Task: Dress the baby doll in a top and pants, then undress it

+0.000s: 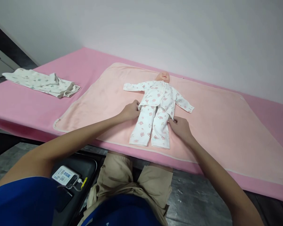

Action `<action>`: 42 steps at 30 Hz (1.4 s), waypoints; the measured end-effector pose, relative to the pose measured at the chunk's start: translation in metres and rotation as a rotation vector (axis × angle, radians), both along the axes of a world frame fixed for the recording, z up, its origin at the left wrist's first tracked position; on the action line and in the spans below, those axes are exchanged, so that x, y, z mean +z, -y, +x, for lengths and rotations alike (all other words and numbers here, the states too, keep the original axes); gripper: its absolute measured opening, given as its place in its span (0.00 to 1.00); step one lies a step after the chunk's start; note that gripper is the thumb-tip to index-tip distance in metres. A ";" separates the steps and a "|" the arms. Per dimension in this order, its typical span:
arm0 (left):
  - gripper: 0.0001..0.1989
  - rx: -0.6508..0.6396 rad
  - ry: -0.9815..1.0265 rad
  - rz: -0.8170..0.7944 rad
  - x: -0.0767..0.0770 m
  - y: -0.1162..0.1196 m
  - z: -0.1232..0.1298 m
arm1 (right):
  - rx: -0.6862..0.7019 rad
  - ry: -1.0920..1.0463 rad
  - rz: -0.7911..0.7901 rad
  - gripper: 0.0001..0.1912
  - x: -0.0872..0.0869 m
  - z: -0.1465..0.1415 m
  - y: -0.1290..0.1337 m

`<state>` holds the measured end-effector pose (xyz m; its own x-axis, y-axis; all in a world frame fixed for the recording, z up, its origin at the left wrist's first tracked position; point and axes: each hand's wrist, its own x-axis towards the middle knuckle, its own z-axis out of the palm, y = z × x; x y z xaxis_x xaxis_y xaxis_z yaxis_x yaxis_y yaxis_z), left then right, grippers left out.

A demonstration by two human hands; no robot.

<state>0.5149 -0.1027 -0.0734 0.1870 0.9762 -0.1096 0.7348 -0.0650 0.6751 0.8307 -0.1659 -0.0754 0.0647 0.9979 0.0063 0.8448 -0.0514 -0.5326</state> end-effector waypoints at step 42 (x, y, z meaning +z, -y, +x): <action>0.09 -0.479 0.120 -0.001 0.068 -0.132 0.058 | 0.417 -0.411 0.295 0.20 0.030 -0.016 -0.136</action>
